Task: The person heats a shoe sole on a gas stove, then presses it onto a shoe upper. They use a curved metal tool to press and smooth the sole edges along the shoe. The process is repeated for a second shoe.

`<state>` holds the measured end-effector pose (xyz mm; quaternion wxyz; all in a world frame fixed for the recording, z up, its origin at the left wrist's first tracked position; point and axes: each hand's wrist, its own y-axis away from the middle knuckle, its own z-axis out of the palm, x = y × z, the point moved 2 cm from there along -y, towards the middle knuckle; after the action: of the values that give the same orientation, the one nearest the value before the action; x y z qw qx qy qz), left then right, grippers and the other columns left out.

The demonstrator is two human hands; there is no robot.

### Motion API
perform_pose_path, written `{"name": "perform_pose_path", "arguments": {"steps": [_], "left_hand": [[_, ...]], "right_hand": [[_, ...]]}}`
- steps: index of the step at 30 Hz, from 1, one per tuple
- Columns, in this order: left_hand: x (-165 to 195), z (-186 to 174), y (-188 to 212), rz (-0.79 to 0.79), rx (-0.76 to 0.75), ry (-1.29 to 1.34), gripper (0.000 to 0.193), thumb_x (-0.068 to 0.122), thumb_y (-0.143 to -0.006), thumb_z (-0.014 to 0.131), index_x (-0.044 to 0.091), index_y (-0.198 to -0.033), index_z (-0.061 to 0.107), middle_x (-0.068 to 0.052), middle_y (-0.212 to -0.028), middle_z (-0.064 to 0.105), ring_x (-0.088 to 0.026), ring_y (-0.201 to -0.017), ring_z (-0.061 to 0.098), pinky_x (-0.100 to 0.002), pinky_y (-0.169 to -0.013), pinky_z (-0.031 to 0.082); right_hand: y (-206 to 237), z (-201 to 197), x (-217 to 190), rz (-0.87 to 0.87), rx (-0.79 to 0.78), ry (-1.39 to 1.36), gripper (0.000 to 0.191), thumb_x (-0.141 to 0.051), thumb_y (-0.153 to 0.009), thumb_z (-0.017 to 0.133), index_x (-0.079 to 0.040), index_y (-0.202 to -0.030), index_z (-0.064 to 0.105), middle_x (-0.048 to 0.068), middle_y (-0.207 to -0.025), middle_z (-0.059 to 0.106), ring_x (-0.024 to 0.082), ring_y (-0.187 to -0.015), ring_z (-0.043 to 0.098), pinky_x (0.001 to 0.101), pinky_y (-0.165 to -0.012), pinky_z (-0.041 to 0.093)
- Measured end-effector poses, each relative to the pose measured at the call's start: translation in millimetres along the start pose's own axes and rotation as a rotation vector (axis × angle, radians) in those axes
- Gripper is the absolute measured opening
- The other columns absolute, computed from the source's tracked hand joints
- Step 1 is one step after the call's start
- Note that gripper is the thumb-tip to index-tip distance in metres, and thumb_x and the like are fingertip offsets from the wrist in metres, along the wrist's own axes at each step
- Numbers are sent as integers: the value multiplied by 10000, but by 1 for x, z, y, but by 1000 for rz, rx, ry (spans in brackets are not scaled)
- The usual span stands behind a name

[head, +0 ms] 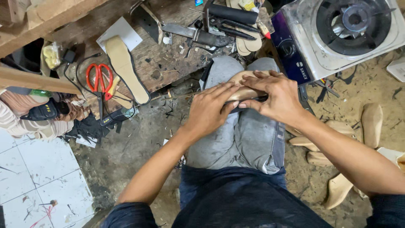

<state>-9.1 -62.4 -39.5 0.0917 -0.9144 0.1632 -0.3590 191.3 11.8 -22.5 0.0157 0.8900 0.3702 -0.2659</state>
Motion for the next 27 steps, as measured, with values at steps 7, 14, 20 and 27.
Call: {"name": "perform_pose_path", "arguments": {"steps": [7,14,20,27], "left_hand": [[-12,-24,16,-148,-39,111,522,400,-931,721,88,-1347,670,-157,-1247,716,-341,-1093,703,-428,-930,546],[-26,-17,13,-46,0,143,470,375,-957,711,76,-1318,680,-167,-1201,743,-344,-1051,727,-429,-899,558],[-51,-19,4,-39,-45,306,490,388,-952,717,70,-1323,682,-151,-1232,742,-316,-1066,738,-415,-919,577],[-64,-10,-8,-298,427,1503,826,682,-1036,287,42,-1534,445,-236,-1360,649,-318,-1195,686,-463,-1073,567]], "right_hand": [[-10,-11,14,-158,-216,27,809,-614,-748,734,-205,-1430,590,122,-1541,529,346,-1415,477,524,-1167,349],[-21,-6,25,-159,-433,110,849,-686,-812,614,-279,-1537,442,181,-1574,399,410,-1423,377,574,-1137,280],[-25,-16,24,-89,-562,-47,846,-581,-806,664,-256,-1548,420,163,-1517,455,383,-1352,434,525,-1102,329],[10,3,-5,496,-432,-773,826,-401,-857,701,-108,-1566,393,118,-1562,523,245,-1454,469,362,-1186,322]]}}
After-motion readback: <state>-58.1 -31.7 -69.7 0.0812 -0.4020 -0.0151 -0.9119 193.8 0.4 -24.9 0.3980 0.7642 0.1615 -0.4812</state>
